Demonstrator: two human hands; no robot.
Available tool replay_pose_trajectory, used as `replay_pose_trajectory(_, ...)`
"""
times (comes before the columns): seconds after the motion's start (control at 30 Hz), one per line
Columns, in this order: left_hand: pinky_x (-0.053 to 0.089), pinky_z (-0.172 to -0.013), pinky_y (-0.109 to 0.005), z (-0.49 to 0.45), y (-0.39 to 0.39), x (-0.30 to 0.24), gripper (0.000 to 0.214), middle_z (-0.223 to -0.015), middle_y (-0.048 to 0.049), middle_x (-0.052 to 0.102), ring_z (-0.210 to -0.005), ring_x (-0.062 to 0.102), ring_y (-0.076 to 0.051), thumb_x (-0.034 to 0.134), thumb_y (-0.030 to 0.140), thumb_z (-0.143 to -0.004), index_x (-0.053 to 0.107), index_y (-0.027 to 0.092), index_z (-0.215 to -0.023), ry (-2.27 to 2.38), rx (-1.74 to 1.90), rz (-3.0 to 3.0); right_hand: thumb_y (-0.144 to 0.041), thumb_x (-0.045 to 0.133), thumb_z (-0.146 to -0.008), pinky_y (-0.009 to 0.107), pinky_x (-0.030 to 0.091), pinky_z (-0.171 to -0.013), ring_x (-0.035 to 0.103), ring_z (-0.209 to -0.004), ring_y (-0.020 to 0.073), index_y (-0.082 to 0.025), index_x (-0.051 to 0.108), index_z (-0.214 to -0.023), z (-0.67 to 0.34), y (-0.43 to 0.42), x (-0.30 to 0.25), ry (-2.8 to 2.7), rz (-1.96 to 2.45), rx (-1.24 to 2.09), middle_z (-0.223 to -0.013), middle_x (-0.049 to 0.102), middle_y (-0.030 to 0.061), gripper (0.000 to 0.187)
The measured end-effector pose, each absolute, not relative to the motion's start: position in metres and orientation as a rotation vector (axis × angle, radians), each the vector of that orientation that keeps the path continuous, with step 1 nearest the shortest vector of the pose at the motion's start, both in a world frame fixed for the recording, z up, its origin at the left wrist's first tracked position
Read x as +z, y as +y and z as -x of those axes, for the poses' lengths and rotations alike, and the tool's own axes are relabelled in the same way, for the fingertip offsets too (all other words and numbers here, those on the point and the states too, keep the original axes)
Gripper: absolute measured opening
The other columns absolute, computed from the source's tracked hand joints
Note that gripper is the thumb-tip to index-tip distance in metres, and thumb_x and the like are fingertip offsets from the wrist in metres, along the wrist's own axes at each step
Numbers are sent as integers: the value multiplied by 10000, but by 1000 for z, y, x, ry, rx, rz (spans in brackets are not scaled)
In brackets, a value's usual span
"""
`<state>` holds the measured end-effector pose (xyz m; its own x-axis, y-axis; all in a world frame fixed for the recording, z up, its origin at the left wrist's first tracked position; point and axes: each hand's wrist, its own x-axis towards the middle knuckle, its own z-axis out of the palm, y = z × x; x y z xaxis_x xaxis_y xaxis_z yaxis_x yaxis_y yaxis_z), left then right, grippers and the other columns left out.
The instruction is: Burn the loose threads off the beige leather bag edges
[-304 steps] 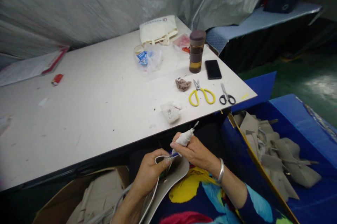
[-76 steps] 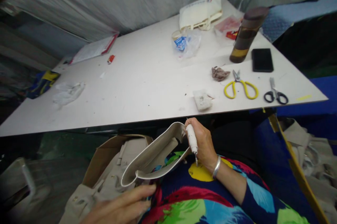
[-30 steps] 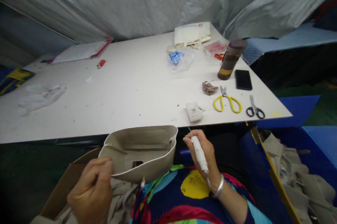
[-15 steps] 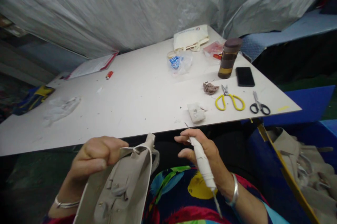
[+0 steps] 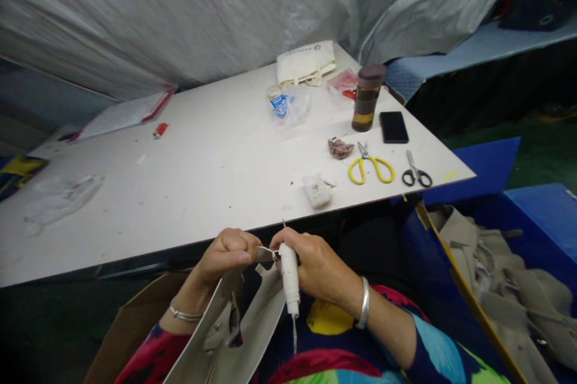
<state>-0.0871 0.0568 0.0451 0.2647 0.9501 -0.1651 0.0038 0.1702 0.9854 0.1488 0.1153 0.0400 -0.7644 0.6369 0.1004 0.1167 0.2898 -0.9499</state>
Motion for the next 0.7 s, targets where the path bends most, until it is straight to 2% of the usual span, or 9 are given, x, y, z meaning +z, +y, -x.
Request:
replay_pose_trajectory(0.13, 319, -550, -348, 88, 54, 43, 582, -505, -19, 462, -518, 395, -157, 764, 523, -779, 460, 217, -388, 1080, 918, -1164, -3, 598, -848, 210, 419, -655, 580, -685, 117, -229, 682, -1026, -146, 116, 35, -2106, 646, 1468, -802, 678, -41, 300)
replay_pose_trajectory(0.33, 286, -537, -345, 79, 52, 49, 640, -502, -13, 422, -510, 344, -145, 752, 563, -780, 392, 220, -377, 1124, 911, -1198, 8, 591, -812, 227, 426, -684, 600, -724, 143, -233, 664, -1016, -140, 115, 28, -2108, 723, 1342, -807, 682, -29, 324)
replay_pose_trajectory(0.57, 328, -551, -347, 74, 46, 40, 600, -498, -20, 450, -526, 404, -162, 741, 530, -797, 437, 222, -382, 1147, 1023, -1174, -83, 604, -917, 217, 440, -667, 636, -710, 136, -224, 686, -982, -140, 112, 17, -2047, 760, 1424, -808, 715, -20, 175)
replay_pose_trajectory(0.7, 320, -546, -350, 73, 41, 28, 614, -495, -10, 426, -516, 374, -154, 761, 553, -765, 414, 224, -381, 1176, 1045, -1117, -139, 629, -946, 203, 423, -608, 604, -648, 120, -215, 694, -958, -144, 109, 7, -2019, 749, 1469, -773, 703, -24, 101)
